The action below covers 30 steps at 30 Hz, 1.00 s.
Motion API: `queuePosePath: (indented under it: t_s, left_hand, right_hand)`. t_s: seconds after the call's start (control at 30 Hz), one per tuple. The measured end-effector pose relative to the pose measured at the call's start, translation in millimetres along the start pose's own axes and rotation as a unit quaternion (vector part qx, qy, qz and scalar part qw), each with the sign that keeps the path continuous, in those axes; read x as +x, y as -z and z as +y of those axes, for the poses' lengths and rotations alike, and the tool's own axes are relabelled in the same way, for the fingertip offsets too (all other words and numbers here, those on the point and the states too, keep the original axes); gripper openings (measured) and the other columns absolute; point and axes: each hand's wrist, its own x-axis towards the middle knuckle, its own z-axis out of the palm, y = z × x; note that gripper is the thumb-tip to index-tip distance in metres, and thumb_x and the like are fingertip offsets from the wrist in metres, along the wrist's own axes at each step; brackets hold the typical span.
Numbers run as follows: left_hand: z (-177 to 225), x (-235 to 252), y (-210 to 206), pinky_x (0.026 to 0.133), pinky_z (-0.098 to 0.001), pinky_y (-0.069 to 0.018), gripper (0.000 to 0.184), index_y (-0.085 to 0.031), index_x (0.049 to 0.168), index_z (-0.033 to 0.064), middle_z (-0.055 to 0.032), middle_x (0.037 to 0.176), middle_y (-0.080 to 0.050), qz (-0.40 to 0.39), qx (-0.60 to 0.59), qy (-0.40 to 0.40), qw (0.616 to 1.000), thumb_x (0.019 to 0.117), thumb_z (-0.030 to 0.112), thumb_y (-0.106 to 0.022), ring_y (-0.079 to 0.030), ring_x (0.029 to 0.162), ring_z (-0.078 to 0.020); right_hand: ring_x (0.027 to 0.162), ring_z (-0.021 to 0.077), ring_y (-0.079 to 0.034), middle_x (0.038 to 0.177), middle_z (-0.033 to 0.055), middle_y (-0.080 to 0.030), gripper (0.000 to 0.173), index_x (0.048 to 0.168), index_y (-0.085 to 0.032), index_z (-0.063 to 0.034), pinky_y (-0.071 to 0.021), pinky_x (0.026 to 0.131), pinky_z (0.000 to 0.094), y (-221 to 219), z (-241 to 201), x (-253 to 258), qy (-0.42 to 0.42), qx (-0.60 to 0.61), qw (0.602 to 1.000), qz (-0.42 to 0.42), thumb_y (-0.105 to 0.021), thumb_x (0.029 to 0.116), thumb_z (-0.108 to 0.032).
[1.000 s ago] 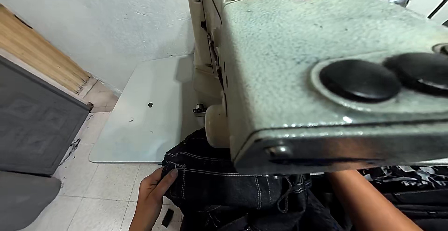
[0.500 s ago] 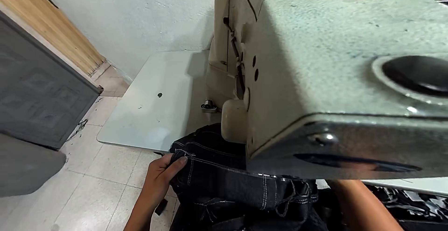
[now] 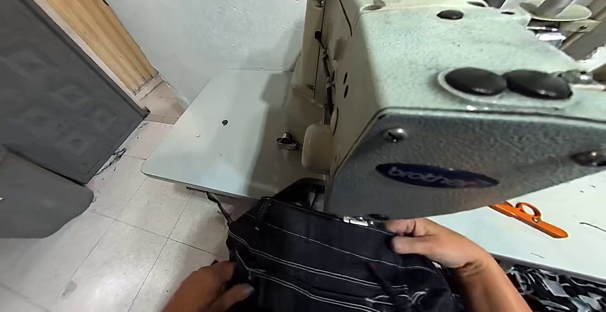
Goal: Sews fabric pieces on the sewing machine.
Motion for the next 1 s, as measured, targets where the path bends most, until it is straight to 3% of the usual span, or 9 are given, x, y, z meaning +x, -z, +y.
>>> queuePosePath:
  t_s: [0.1,0.17,0.27,0.4,0.6,0.7,0.77,0.87,1.0]
  left_hand:
    - [34.1,-4.9,35.3,0.079,-0.0731,-0.0517,0.049,-0.066,0.119,-0.007,-0.0341,0.112,-0.065,0.038,0.171,0.064,0.982,0.0948,0.035,-0.071,-0.066,0.097,-0.0557]
    - [56.7,36.9,36.9,0.085,-0.0642,-0.0551,0.047,-0.069,0.119,-0.0019,-0.0259,0.112,-0.069,0.151,0.203,-0.049,0.966,0.0956,0.039,-0.068,-0.068,0.104,-0.0466]
    - [86.6,123.1,26.1,0.11,-0.0504,-0.0433,0.048,-0.061,0.137,0.0062,-0.0132,0.134,-0.064,-0.004,0.016,-0.156,0.988,0.103,0.04,-0.057,-0.057,0.129,-0.0265]
    - [96.0,161.8,17.0,0.065,-0.0194,-0.0489,0.012,-0.065,0.085,0.0035,0.0047,0.072,-0.062,-0.025,-0.199,-0.19,0.961,0.0952,0.008,-0.068,-0.056,0.067,0.0018]
    - [47.4,156.9,-4.1,0.071,-0.0248,-0.0561,0.016,-0.071,0.082,0.0072,0.0042,0.076,-0.069,0.082,-0.25,-0.227,0.938,0.0863,0.021,-0.078,-0.064,0.073,-0.0003]
    - [61.8,152.4,-25.6,0.082,-0.0205,-0.0566,0.016,-0.076,0.091,0.0051,0.0056,0.086,-0.073,0.069,-0.295,-0.277,0.912,0.0921,0.021,-0.074,-0.066,0.085,0.0045]
    - [66.0,153.5,-21.6,0.081,-0.019,-0.056,0.014,-0.076,0.089,0.006,0.0068,0.085,-0.073,0.044,-0.297,-0.274,0.914,0.0909,0.02,-0.075,-0.066,0.085,0.006]
    - [63.4,153.4,-4.1,0.085,-0.0193,-0.0553,0.018,-0.077,0.091,0.0065,0.006,0.088,-0.074,-0.025,-0.26,-0.263,0.929,0.0907,0.025,-0.076,-0.066,0.089,0.0065]
    - [65.2,152.9,-2.1,0.078,-0.0194,-0.0548,0.026,-0.076,0.087,0.006,0.0037,0.083,-0.073,-0.071,-0.217,-0.286,0.931,0.0916,0.032,-0.075,-0.066,0.083,0.0049]
  right_hand:
    - [0.058,-0.0068,-0.05,0.063,-0.0154,-0.055,0.033,0.073,-0.065,-0.0209,-0.0404,0.054,0.0154,-31.1,-13.2,2.3,-0.002,-0.072,0.995,0.073,-0.065,0.0968,-0.044]
    - [0.059,-0.0065,-0.053,0.065,-0.0144,-0.059,0.035,0.075,-0.068,-0.0202,-0.0434,0.056,0.0156,-43.7,-20.3,5.6,-0.008,-0.105,0.985,0.136,-0.064,0.097,-0.046]
    - [0.057,-0.0064,-0.051,0.062,-0.0148,-0.056,0.037,0.07,-0.066,-0.0219,-0.0414,0.053,0.0156,-45.0,-21.3,7.7,-0.02,-0.116,0.979,0.167,-0.064,0.0959,-0.048]
    - [0.057,-0.0079,-0.055,0.062,-0.0161,-0.063,0.026,0.063,-0.067,-0.0303,-0.0456,0.054,0.0135,-20.8,-20.7,8.4,-0.058,0.033,0.984,0.167,-0.075,0.0852,-0.042]
    - [0.074,-0.008,-0.064,0.08,-0.0185,-0.072,0.009,0.087,-0.075,-0.0304,-0.0547,0.069,0.015,-7.1,-1.9,-7.4,-0.066,0.051,0.981,0.173,-0.078,0.086,-0.039]
    - [0.083,-0.0064,-0.06,0.088,-0.0063,-0.065,0.024,0.103,-0.062,-0.0019,-0.0523,0.078,0.016,6.8,-3.7,-4.8,-0.125,-0.126,0.923,0.342,-0.073,0.0818,-0.005]
    - [0.087,0.0008,-0.062,0.091,0.0076,-0.069,0.039,0.101,-0.067,0.011,-0.0511,0.084,0.0234,4.2,-4.1,-7.2,-0.055,-0.287,0.895,0.337,-0.079,0.0812,-0.021]
    - [0.094,0.0066,-0.067,0.091,0.0035,-0.072,0.035,0.094,-0.071,-0.0125,-0.0538,0.087,0.0258,-22.0,-17.2,-14.1,0.146,-0.469,0.824,0.283,-0.064,0.0981,-0.046]
    - [0.096,0.0287,-0.065,0.096,0.0123,-0.066,0.016,0.112,-0.071,-0.0202,-0.0519,0.088,0.0416,-78.7,-49.8,-33.5,0.193,-0.542,0.814,0.079,-0.059,0.1034,-0.015]
